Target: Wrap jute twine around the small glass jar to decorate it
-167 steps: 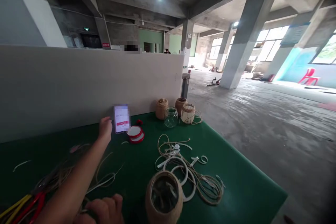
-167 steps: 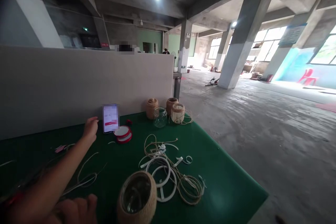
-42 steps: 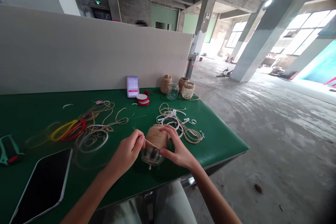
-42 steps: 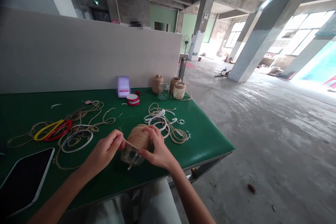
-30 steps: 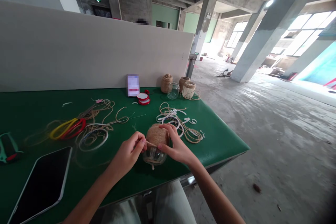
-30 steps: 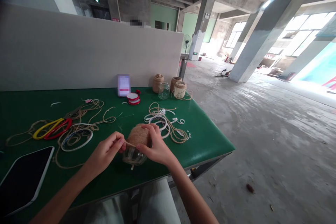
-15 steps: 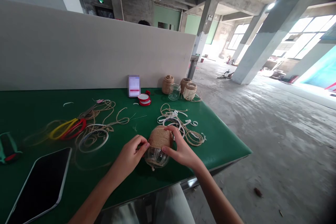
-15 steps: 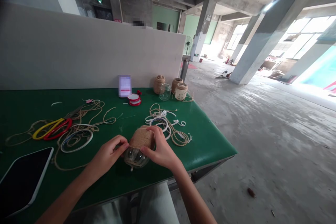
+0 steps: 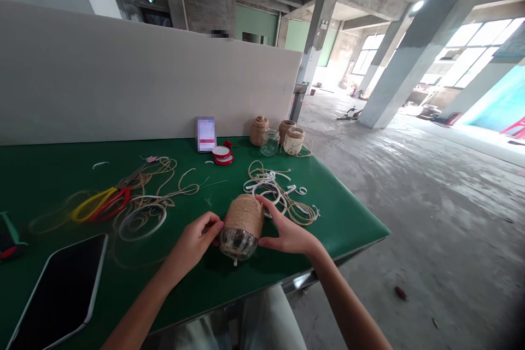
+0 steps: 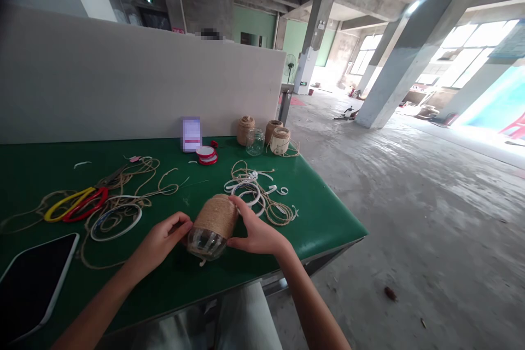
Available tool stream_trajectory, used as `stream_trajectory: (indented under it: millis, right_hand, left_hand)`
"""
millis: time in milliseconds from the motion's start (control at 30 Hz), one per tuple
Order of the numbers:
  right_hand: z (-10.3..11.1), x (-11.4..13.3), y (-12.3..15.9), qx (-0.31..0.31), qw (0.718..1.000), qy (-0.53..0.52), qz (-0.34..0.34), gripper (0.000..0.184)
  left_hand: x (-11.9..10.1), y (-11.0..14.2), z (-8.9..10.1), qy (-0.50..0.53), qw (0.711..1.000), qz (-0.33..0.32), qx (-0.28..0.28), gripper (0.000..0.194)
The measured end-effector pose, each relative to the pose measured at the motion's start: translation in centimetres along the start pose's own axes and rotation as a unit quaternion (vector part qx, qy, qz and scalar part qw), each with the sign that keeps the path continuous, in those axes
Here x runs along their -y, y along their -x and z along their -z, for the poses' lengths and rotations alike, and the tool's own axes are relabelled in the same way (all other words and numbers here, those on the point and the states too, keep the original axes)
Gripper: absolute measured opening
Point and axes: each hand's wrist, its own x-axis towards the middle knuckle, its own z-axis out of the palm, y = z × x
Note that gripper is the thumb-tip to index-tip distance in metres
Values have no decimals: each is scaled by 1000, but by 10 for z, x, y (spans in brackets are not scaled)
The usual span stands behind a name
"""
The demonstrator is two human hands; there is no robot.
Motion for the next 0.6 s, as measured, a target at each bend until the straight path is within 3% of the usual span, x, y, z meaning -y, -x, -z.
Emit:
stream_trajectory:
  millis: [200, 367, 600]
  right_hand:
    - [-2, -3, -4, -23, 999, 32, 10, 86]
    - [-4, -4, -2, 1, 993, 115, 34, 97]
    - [-13, -3, 0, -28, 980, 196, 34, 93]
  left_hand:
    - [4, 1, 2, 13, 1000, 7, -11, 32]
    - [2, 2, 0, -1, 1000, -2, -27, 31]
    - [1, -1, -3, 8, 999, -6, -36, 32]
